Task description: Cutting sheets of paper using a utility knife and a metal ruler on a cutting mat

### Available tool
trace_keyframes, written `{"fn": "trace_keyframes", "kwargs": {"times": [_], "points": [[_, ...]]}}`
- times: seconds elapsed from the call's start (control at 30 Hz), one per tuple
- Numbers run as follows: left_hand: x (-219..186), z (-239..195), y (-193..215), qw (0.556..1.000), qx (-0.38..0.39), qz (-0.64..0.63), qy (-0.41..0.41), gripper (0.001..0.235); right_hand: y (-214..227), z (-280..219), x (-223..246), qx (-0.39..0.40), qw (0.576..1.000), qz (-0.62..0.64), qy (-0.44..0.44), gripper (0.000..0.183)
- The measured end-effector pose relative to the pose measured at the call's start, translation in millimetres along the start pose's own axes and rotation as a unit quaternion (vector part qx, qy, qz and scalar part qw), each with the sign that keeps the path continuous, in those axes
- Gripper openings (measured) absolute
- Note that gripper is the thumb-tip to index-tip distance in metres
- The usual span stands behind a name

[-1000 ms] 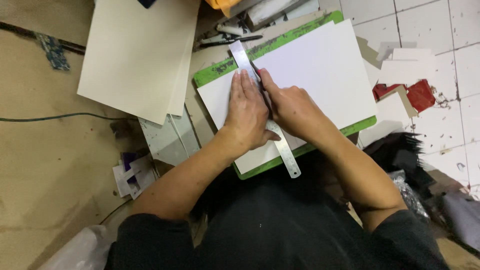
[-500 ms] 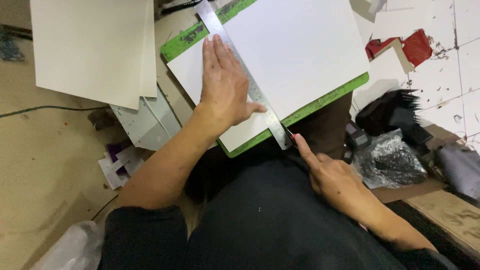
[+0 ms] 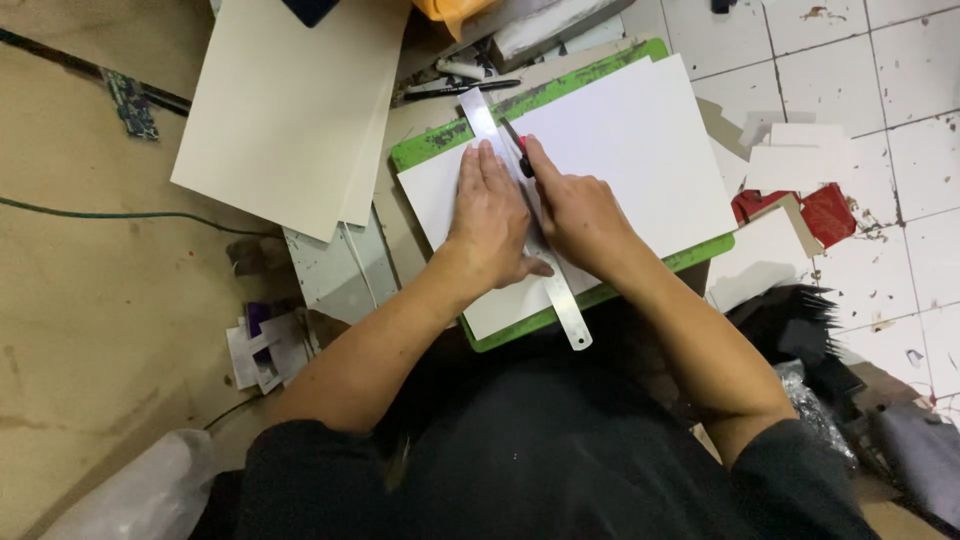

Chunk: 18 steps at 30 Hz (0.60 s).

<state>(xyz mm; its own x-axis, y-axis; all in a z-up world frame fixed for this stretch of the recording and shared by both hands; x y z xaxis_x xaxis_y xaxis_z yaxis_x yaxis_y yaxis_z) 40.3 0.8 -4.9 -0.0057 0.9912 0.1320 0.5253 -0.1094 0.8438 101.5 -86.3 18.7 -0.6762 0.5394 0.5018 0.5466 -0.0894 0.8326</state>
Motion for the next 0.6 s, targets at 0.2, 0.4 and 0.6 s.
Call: {"fn": "trace_keyframes", "kwargs": {"times": [0.2,0.4,0.6], "points": [[-0.4,2.0,-1.0,0.999,0.002,-0.031,-0.014,0.152,7.0,8.8,8.1,0.088,0.996,-0.011,-0.011,0.064],[0.7,-2.3,1.2,1.000,-0.016,-0.018,-0.002,0.148,-19.5,-31.8,-9.4,0.151,0.988,-0.007,-0.032,0.090],[4.1,-8.9,-4.5,0.992,-0.092,-0.085,0.006,0.153,-30.5,-111.0,-4.2,-0.002,0.995,0.035,-0.093,0.062]]}}
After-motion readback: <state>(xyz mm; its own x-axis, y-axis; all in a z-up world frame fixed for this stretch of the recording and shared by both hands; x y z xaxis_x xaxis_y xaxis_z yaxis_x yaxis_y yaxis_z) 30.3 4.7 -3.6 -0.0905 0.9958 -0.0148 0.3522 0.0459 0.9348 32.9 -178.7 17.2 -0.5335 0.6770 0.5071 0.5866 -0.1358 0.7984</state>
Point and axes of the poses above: each hand's wrist, its own z-axis towards the middle knuckle, its own y-axis out of the back of the hand, x = y × z, the point moved 4 cm from there along z, towards the middle knuckle, and after that the axes turned 8 degrees about x, right-handed, at the moved point
